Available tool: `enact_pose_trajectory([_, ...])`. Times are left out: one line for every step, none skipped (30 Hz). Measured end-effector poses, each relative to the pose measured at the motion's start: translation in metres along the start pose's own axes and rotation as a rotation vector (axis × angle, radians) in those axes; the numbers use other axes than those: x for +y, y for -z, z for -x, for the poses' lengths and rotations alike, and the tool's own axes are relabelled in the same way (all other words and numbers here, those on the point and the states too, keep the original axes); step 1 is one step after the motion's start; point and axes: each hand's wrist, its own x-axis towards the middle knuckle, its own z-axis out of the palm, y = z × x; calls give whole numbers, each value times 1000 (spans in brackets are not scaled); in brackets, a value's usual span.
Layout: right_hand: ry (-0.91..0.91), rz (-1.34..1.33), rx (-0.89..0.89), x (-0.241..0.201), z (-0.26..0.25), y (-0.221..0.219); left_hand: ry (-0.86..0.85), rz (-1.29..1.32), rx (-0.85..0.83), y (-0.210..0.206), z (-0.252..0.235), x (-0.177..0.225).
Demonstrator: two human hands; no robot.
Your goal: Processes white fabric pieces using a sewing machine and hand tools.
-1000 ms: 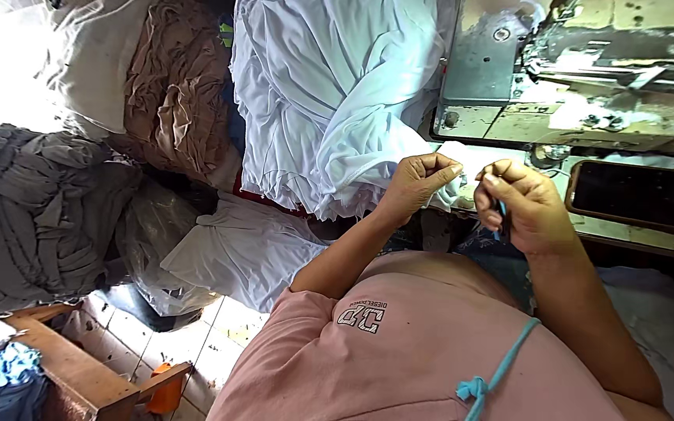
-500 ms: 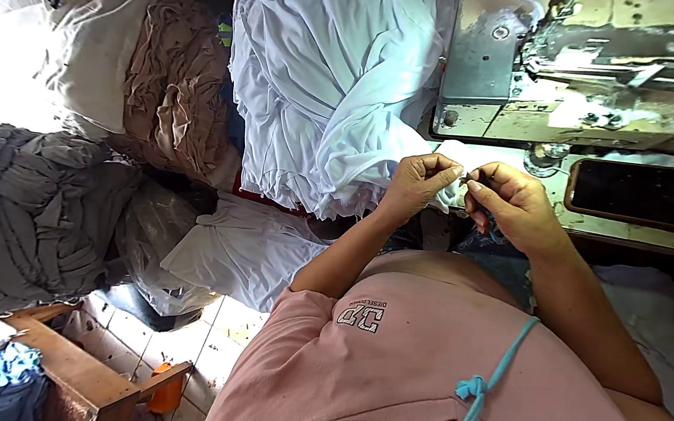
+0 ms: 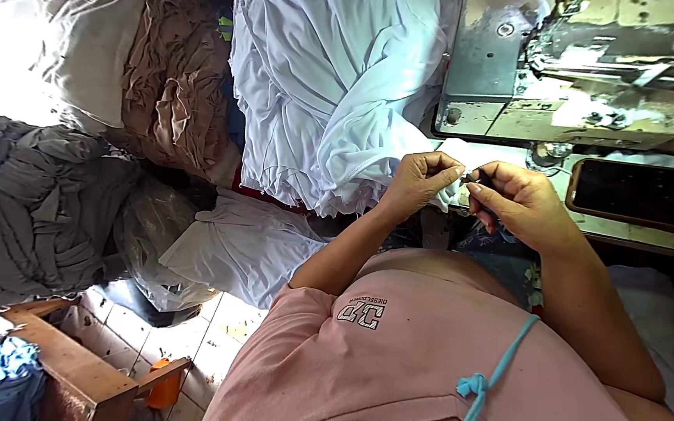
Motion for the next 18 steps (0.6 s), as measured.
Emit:
enact_pose_trajectory([-1,3,-3,-1,0,0,-1,3,-1,0,0,0])
enact_pose_trajectory([-2,6,-7,-1,0,1,-5,6,-2,0,0,0])
enact_pose_trajectory([-4,7,-9,-2,-1,1,-8,4,-4,1,0,-1])
enact_pose_trajectory([-7,4,-8,-1,-1,1,-12,1,-5,1,0,-1])
enact_pose_trajectory([-11,4,-6,-2,0,1,-14,-4,-7,1,0,-1])
enact_pose_trajectory([-14,7,-5,-2,-1,1,-16,-9,-6,1,0,-1])
enact_pose_trajectory([-16,12,-4,-2,-1,1,-19,-13,-8,1,-1,-1])
enact_pose_trajectory([-17,16,-6,-2,-1,1,-23,-13,-11,2,0,-1])
enact_pose_trajectory([-18,17,-8,-1,-1,1,-26,-13,-14,2,0,-2])
enact_pose_trajectory([-21,17,-10,-1,-1,1,-27,-14,-16,2,0,-2])
enact_pose_trajectory([-25,18,-11,-1,-1,2,-26,-14,-18,2,-1,-2])
enact_pose_trajectory([-30,21,-12,-1,-1,2,-26,-15,-20,2,-1,-2])
enact_pose_trajectory([-37,25,-14,-2,-1,2,-28,-19,-23,1,-1,-2])
enact_pose_trajectory([-42,32,-15,-3,-1,2,-34,-26,-28,1,-1,-2])
enact_pose_trajectory([-48,43,-12,-4,-1,1,-42,-36,-34,1,-1,-3])
enact_pose_trajectory([-53,54,-8,-5,-1,1,-51,-44,-39,1,-1,-3])
enact_pose_trajectory([-50,61,1,-5,0,-1,-56,-54,-40,1,-1,-3])
enact_pose_trajectory([-33,65,15,-3,0,-2,-59,-59,-37,0,-2,-2])
